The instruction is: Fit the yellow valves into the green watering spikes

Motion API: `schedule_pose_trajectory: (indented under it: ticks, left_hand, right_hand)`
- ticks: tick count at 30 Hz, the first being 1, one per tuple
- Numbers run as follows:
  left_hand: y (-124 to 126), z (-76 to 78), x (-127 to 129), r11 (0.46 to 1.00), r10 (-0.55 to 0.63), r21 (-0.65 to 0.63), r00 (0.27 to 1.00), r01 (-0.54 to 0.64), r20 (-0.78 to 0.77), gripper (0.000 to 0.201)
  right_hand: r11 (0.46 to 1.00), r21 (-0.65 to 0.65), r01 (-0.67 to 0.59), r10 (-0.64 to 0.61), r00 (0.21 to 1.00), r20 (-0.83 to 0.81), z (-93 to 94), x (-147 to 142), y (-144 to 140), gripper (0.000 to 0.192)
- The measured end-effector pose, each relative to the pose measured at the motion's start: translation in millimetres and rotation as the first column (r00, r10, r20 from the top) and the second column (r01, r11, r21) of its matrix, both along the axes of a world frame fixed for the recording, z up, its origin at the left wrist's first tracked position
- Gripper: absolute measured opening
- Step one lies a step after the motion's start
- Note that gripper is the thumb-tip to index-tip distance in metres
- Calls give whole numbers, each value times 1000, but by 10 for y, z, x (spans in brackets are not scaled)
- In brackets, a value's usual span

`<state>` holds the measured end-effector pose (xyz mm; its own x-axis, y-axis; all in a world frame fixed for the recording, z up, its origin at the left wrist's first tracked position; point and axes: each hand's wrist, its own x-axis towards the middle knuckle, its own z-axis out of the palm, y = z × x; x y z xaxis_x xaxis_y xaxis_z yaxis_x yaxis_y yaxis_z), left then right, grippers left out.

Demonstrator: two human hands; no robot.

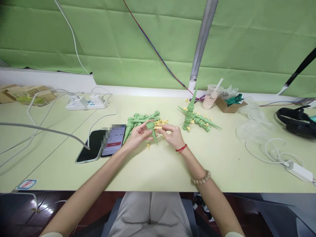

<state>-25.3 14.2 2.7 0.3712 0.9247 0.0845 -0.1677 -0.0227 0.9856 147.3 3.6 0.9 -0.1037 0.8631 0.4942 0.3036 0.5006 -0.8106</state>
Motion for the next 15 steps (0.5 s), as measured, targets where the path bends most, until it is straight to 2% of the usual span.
schedule_pose_trajectory:
  ticks: [8, 15]
  left_hand:
    - [-25, 30, -1, 1000, -1, 2, 1000, 1, -16, 64]
    - [-44, 27, 27, 999, -19, -28, 999, 20, 36, 64]
  right_hand:
    - [987, -149, -60, 44, 993, -113, -34, -9, 8, 26]
    - [971, -210, -118, 65, 968, -243, -30, -16, 14, 27]
